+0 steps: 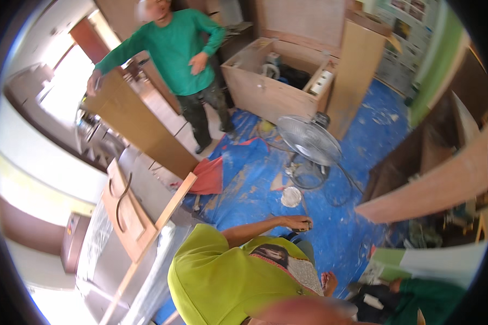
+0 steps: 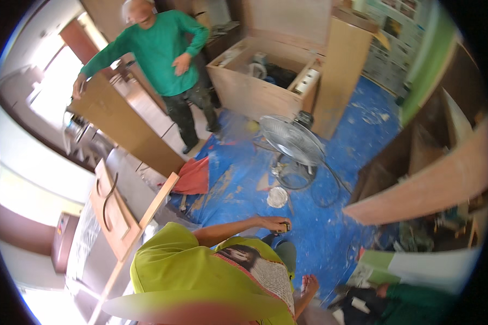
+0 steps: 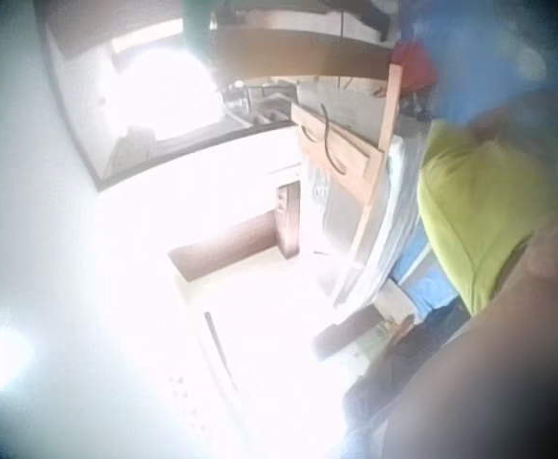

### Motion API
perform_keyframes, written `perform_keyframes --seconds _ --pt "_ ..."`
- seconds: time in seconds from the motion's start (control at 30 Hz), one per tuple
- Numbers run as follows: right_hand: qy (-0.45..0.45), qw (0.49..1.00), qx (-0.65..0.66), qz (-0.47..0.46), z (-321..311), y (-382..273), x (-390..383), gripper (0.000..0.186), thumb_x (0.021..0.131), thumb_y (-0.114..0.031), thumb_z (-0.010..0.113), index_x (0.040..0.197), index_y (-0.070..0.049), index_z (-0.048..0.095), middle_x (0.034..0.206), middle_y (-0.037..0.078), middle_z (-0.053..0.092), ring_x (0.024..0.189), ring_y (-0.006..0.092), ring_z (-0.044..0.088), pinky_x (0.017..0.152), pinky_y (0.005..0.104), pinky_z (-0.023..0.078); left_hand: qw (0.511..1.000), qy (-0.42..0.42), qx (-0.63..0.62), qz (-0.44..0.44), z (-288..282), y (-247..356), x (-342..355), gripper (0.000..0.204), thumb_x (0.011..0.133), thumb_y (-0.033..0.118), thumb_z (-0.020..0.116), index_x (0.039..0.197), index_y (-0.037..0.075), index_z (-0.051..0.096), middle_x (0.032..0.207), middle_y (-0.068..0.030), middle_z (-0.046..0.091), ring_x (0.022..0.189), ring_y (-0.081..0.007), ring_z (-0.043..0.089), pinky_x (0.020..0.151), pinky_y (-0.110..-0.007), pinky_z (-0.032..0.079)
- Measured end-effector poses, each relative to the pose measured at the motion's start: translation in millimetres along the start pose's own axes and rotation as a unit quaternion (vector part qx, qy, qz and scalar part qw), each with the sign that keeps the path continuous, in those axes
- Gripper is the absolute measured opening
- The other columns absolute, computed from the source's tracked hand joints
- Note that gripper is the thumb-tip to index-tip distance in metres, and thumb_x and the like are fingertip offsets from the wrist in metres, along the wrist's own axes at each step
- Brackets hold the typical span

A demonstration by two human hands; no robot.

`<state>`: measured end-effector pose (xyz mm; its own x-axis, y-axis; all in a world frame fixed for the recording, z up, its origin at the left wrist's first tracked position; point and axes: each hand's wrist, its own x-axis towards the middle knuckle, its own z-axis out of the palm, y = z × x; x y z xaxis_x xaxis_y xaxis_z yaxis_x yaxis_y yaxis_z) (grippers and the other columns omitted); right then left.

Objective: The person measures a wall and a large board using a tape measure, then marks the board with a pencil. They handle a utility knife and a small wooden strip, moving around a cluttered workshop while other people work nearby.

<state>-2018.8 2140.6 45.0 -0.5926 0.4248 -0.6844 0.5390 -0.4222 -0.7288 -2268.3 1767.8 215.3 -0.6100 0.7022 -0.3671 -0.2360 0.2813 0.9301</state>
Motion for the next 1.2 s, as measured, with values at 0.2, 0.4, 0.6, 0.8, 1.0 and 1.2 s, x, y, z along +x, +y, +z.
perform_keyframes --seconds 0.2,0.4,0.6,0.8,1.0,1.2 --pt "-0.306 0.918 -0.225 -0.11 140.3 -134.8 100.0 0.022 0.089 -0.027 0.06 0.088 -0.006 0.066 0.076 0.002 0.063 0.064 0.0113 0.056 0.057 0.0278 0.045 0.988 0.114 -0.105 -0.019 -24.1 -19.1 18.2 0.037 0.087 0.027 0.057 0.121 0.013 0.054 0.11 -0.0035 0.054 0.098 -0.0158 0.053 0.078 -0.032 0.05" --pt "-0.439 0.87 -0.184 -0.129 354.7 -323.8 68.2 0.03 0.094 -0.017 0.056 0.119 0.0 0.057 0.101 0.011 0.066 0.088 0.0181 0.066 0.077 0.0293 0.053 0.933 0.305 -0.19 -0.02 -58.8 -0.1 -38.5 0.035 0.087 0.022 0.049 0.119 0.009 0.054 0.099 -0.0057 0.053 0.09 -0.0155 0.053 0.074 -0.028 0.051" --pt "-0.626 0.75 -0.214 -0.023 519.5 -325.8 -9.8 0.029 0.096 -0.013 0.052 0.121 0.001 0.055 0.1 0.011 0.064 0.09 0.0191 0.066 0.081 0.0306 0.053 0.867 0.396 -0.3 -0.037 -135.4 -29.9 -55.6 0.037 0.089 0.028 0.049 0.12 0.009 0.053 0.101 -0.0056 0.054 0.094 -0.0164 0.053 0.079 -0.031 0.051" --pt "-0.693 0.701 -0.146 0.08 750.1 -299.2 -39.4 0.026 0.095 -0.008 0.05 0.118 0.001 0.056 0.099 0.011 0.064 0.087 0.0198 0.066 0.079 0.0299 0.054 0.891 0.422 -0.157 -0.053 -289.5 -78.5 -67.5 0.037 0.085 0.028 0.052 0.116 0.008 0.055 0.099 -0.0038 0.058 0.086 -0.0133 0.054 0.075 -0.027 0.047" --pt "-0.589 0.788 0.059 0.171 965.4 -290.4 -1.6 0.019 0.096 -0.008 0.05 0.112 -0.001 0.057 0.09 0.009 0.064 0.077 0.0177 0.064 0.073 0.0289 0.054 0.854 0.438 -0.274 -0.059 -454.4 -86.3 -129.8 0.037 0.087 0.028 0.051 0.116 0.006 0.055 0.097 -0.0056 0.054 0.088 -0.0151 0.055 0.073 -0.029 0.052" --pt "-0.55 0.83 0.029 0.082 1062.3 -298.2 56.8 0.016 0.097 -0.012 0.05 0.107 -0.002 0.057 0.084 0.008 0.061 0.071 0.0159 0.06 0.064 0.0265 0.05 0.796 0.528 -0.287 -0.077 -535.7 -87.6 -197.7 0.035 0.088 0.028 0.051 0.115 0.006 0.055 0.097 -0.006 0.054 0.086 -0.0152 0.055 0.073 -0.032 0.053"
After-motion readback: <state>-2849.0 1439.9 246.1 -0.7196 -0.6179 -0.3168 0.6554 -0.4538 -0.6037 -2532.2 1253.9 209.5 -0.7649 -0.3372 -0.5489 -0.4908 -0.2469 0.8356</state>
